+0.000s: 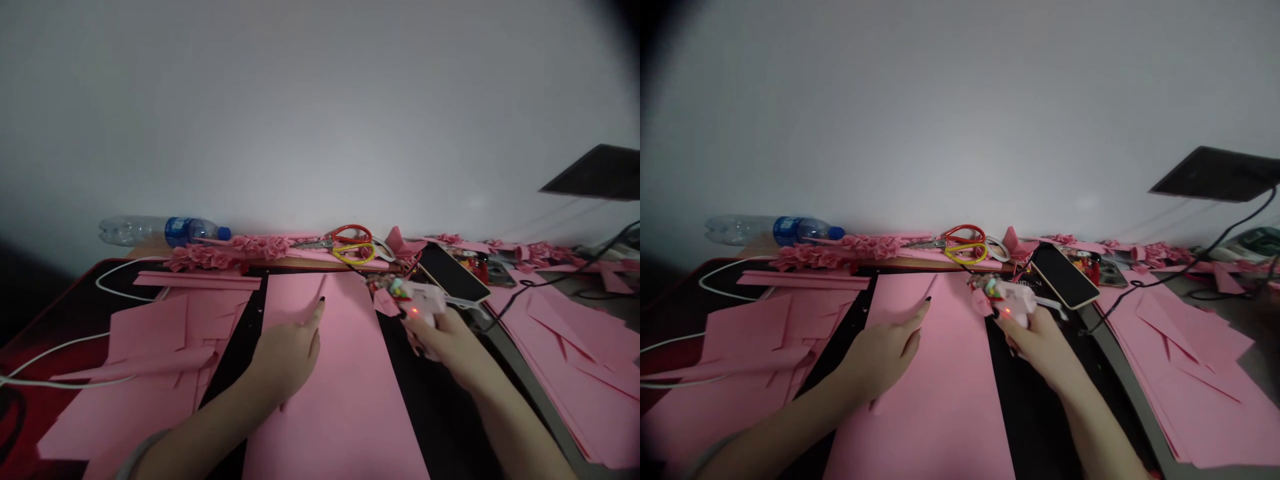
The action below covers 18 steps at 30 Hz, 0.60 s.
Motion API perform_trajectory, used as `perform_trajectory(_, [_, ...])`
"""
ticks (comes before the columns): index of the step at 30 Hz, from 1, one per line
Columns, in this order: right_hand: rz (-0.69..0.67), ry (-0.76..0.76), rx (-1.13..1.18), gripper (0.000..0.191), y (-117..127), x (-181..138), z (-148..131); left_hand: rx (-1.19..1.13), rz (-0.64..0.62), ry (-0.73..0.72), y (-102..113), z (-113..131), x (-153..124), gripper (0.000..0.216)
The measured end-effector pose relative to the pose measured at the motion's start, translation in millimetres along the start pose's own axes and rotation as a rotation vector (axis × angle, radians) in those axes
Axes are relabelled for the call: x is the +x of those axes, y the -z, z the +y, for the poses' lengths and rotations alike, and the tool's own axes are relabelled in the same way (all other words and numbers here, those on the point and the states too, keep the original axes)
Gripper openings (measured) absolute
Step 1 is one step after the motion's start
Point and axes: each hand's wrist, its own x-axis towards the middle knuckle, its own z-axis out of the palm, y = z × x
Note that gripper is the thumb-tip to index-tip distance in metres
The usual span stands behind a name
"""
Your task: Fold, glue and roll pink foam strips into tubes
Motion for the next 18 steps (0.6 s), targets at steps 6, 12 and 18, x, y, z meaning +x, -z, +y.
perform_trajectory(6, [-0.096, -0.121, 0.047, 0.032, -31, 41, -10, 0.042, -0.011, 0.001, -1, 0, 2, 0.052])
perform_trajectory(12, [-0.083, -0.108, 0.003, 0.034, -43, 48, 4, 0.059, 0.017, 0.006, -9, -3, 5, 0.054])
perform_trajectory(18, [-0.097, -0.068, -0.044, 0.035, -45, 53, 10, 0.069, 0.028, 0.002, -8, -2, 5, 0.054])
